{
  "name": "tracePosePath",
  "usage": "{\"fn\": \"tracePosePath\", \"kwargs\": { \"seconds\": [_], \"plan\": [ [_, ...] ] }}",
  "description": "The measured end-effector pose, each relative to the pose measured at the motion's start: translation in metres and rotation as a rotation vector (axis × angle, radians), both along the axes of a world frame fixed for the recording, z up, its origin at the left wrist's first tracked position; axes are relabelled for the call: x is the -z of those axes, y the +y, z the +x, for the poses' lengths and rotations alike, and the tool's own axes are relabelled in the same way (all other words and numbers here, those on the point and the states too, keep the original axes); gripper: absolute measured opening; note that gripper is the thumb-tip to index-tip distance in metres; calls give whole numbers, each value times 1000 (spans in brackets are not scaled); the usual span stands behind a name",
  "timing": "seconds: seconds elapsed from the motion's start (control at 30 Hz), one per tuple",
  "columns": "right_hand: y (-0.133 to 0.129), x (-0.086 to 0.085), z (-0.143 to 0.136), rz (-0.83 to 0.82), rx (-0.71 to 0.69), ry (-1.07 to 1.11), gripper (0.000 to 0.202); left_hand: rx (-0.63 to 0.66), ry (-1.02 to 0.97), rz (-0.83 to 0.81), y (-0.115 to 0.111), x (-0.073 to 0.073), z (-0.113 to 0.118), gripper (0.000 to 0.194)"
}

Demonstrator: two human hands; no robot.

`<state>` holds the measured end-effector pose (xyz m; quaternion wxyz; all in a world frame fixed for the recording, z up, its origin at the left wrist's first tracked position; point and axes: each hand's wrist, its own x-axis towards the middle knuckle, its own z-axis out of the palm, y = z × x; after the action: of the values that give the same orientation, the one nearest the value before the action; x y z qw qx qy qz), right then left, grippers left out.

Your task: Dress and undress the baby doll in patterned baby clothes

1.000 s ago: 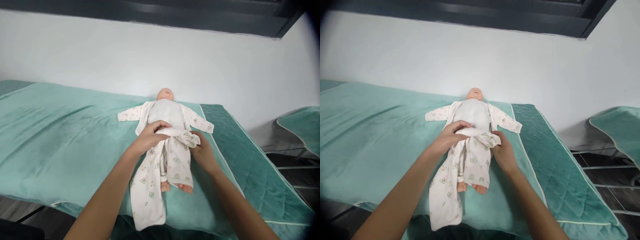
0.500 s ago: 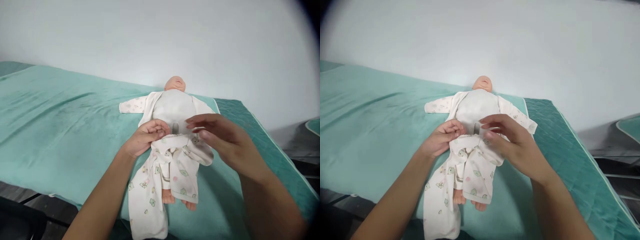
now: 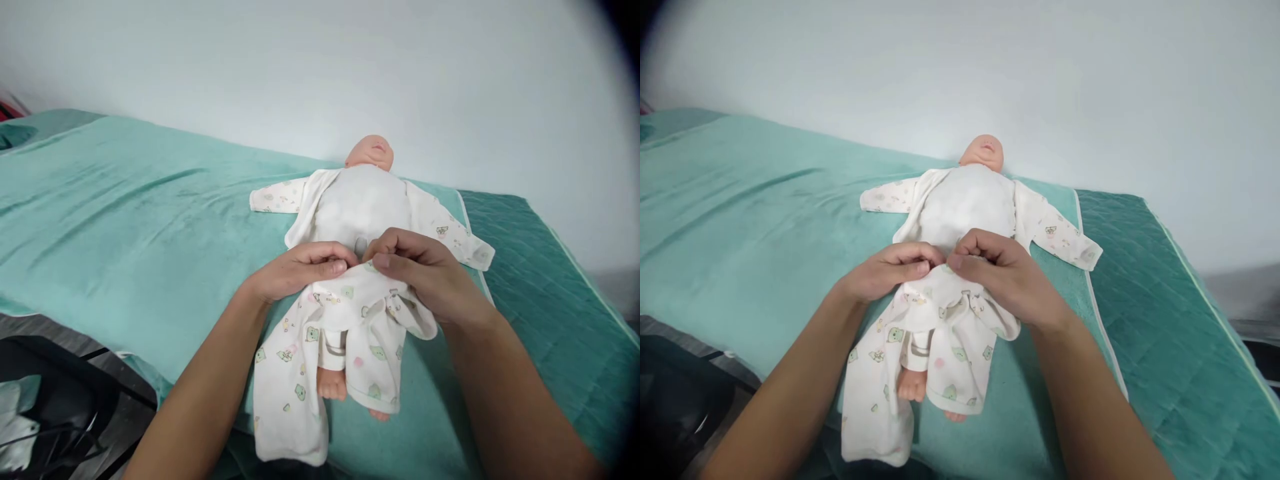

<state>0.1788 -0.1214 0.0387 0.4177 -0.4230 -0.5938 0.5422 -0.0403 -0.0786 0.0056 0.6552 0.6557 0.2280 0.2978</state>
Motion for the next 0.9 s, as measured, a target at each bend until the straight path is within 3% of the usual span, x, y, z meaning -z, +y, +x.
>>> {"fn": "tracePosePath", "kwargs": {
  "seconds": [0.1,0.23,0.3,0.37,0.5,0.7,0.8,0.9],
  "plan": [
    [2,4,-4,-67,71,183,24,-73,51,31,-5,-2,4,26],
    [2,4,-9,-87,122,285,28,-79,97,13,-12,-5,9,38],
    [2,3,-12,-110,118,286,29,-95,102,-10,-15,-6,12,40],
    [3,4,-14,-126,89,288,30,-121,62,-55,-17,-4,14,30],
    [4,7,-14,-126,-5,291,32,-212,-190,-190,-18,4,16,17],
    [1,5,-9,-126,-175,-43,36,-264,-441,-331,-16,12,12,21],
    [-1,5,-10,-118,-137,-87,29,-271,-430,-342,-14,13,12,23],
    [2,7,-11,-167,-57,97,23,-287,-392,-326,-12,14,13,27]
  ]
}}
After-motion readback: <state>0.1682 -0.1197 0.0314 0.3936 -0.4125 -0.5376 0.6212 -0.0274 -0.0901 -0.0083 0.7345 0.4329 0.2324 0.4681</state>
